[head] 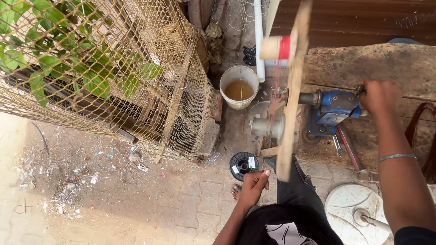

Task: Winding copper wire onto a spool using a manual winding machine.

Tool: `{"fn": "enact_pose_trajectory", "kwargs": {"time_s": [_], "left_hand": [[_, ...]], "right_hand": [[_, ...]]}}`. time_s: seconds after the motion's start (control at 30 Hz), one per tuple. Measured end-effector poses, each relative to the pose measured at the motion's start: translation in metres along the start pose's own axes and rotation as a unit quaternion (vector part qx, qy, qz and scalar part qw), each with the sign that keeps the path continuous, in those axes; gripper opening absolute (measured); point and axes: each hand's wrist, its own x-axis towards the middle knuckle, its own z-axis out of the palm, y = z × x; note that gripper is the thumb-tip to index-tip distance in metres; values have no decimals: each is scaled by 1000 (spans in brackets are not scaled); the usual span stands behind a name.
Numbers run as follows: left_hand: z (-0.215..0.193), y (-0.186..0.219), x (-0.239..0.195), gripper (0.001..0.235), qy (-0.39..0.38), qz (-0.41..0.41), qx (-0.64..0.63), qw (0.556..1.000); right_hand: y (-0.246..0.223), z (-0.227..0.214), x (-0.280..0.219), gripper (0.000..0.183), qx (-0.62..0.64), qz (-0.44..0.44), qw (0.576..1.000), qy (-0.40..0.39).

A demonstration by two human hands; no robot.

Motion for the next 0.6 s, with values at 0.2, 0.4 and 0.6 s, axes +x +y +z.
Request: {"fn": "enact_pose_trajectory", "kwargs": {"time_s": [0.2, 0.4, 0.6], "left_hand": [[2, -2, 2, 55, 2, -7, -5, 1000], [2, 1, 3, 55, 3, -7, -5, 1000], [4, 0, 3, 56, 3, -8, 5, 1000]], "right_hand": [[-5, 9, -23, 46, -38, -2, 994, -105], [-11, 31, -64, 44, 34, 26, 996, -75], [-28, -1, -102, 37, -30, -5, 999, -30]]}}
